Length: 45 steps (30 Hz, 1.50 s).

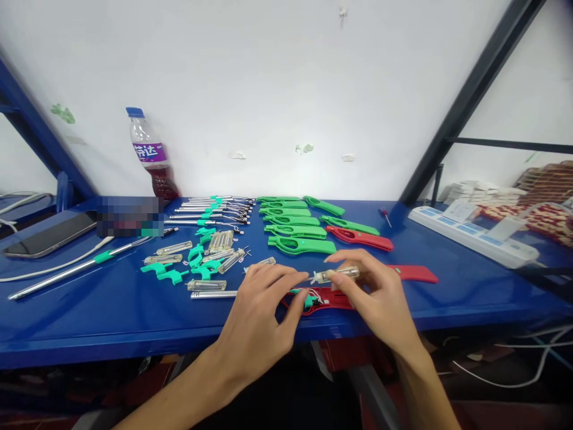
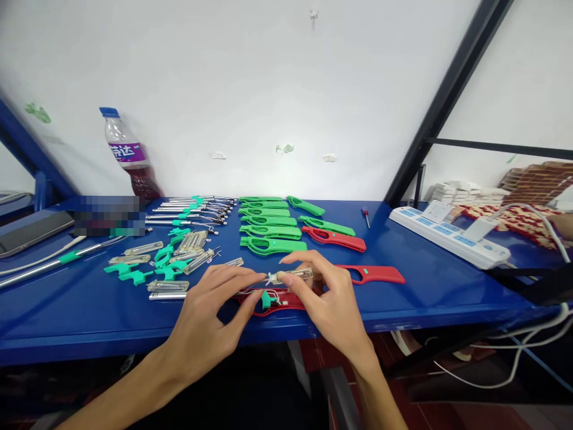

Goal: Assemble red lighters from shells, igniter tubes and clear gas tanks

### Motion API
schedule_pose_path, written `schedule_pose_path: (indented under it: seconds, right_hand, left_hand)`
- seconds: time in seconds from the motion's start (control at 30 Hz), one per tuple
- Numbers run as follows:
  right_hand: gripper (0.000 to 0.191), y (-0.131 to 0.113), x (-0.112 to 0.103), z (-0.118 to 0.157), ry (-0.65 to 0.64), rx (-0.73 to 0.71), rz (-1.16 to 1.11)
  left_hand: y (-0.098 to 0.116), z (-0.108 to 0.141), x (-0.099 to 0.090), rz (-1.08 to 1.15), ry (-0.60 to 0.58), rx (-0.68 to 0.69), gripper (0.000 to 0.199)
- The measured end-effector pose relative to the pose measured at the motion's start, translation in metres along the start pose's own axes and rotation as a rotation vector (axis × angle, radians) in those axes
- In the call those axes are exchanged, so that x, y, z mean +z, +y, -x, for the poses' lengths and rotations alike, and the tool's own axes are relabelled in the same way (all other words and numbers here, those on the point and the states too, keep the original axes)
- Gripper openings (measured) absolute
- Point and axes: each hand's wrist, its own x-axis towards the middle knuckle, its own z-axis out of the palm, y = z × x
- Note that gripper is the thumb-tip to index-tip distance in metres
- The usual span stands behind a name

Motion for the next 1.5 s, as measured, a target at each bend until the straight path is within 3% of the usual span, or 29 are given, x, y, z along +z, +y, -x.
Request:
schedule_pose_path:
  seconds: [0.17,0.3,0.63,0.93,1.5]
  right_hand:
    - [0.029,0.003,-0.002,-0.002,0.039,0.073,0.005]
    - [0.028,0.009,-0.008,-0.002,-0.054,0.12,0.038]
    - [0.021,0.018,-0.022,0.007,-0.115,0.085,0.196]
    - [0.025,0.017,-0.027,0.011,-0.212,0.098,0.182]
    - [0.023,0.023,-0.029,0.01,-0.276,0.112,0.172]
  left_hand:
    - [0.002,0.004,0.0,-0.084,-0.103,-0.009,0.041]
    - [0.002,0.005,0.001,-0.133,-0.185,-0.012,0.052]
    - [0.0,0.006,0.002,-0.125,-0.214,-0.008,0.031]
    - [0.002,0.001,-0.001,-0.104,-0.236,-0.028,0.017]
    - [0.002,0.004,0.002,-0.142,-0.201,0.041,0.018]
